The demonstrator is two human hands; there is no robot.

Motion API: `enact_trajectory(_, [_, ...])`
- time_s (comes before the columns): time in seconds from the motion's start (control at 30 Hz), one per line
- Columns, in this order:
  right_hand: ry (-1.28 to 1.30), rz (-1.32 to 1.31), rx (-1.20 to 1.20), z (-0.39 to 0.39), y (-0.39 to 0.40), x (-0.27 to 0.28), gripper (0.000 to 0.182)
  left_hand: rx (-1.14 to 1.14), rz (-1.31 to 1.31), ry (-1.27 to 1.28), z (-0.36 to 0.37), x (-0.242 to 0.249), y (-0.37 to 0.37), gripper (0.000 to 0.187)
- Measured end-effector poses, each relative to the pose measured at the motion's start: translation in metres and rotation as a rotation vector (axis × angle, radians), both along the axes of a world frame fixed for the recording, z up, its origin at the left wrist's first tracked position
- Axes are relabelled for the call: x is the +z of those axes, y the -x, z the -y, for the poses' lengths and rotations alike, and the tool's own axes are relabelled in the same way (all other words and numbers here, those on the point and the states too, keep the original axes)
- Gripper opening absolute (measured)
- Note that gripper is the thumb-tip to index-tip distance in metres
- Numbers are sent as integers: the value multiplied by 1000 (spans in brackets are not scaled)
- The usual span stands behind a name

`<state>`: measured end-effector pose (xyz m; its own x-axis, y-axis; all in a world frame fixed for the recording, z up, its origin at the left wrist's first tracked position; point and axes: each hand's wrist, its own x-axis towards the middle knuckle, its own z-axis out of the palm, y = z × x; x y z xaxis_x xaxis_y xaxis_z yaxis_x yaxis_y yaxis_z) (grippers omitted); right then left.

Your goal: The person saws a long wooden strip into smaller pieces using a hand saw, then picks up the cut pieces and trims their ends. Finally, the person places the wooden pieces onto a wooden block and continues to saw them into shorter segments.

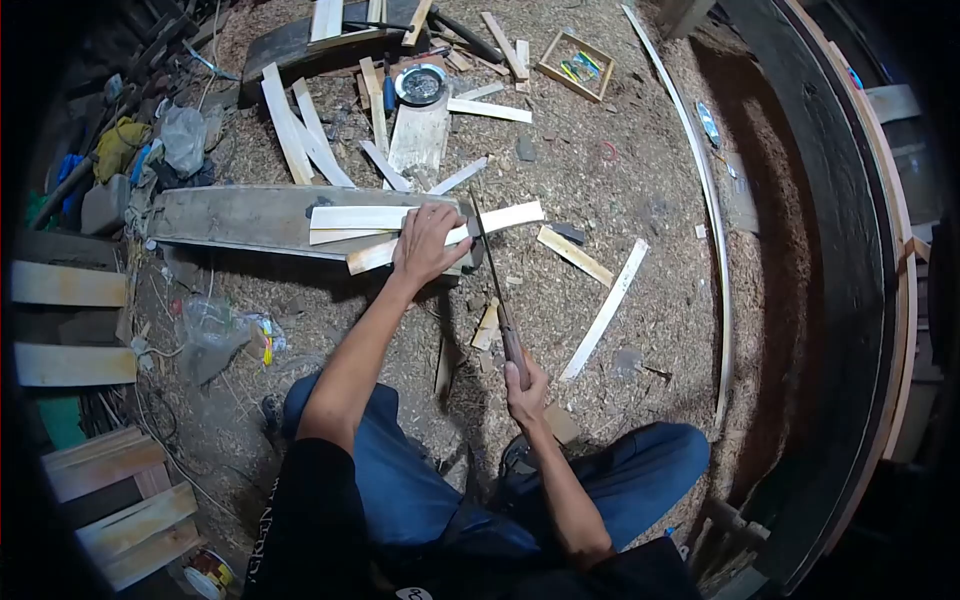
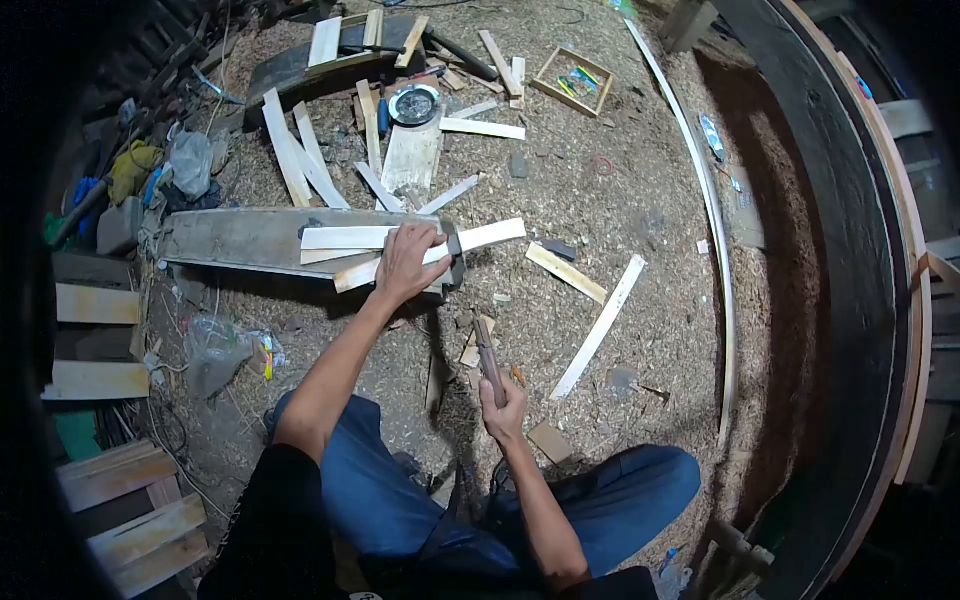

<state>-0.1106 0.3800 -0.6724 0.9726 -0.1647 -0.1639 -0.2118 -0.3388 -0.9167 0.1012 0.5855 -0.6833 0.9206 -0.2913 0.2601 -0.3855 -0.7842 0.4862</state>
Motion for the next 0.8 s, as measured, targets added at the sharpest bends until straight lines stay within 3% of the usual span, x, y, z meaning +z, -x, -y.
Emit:
enact_trajectory(0.2, [-114,-23,6,17,29,4,34,25,32,37,-2,3,1,32])
enact_trajectory(0.37, [13,-138,55,26,6,-11,35,92,68,4,1,0,-3,30])
enact_trajectory(0.6, [-62,-35,-15,26,-1,23,45,106,68,-4,1,3,-5,30])
enact_trajectory(0.8, [-158,9,-77,16,-21,11,42,101,128,-11,0,0,0,28])
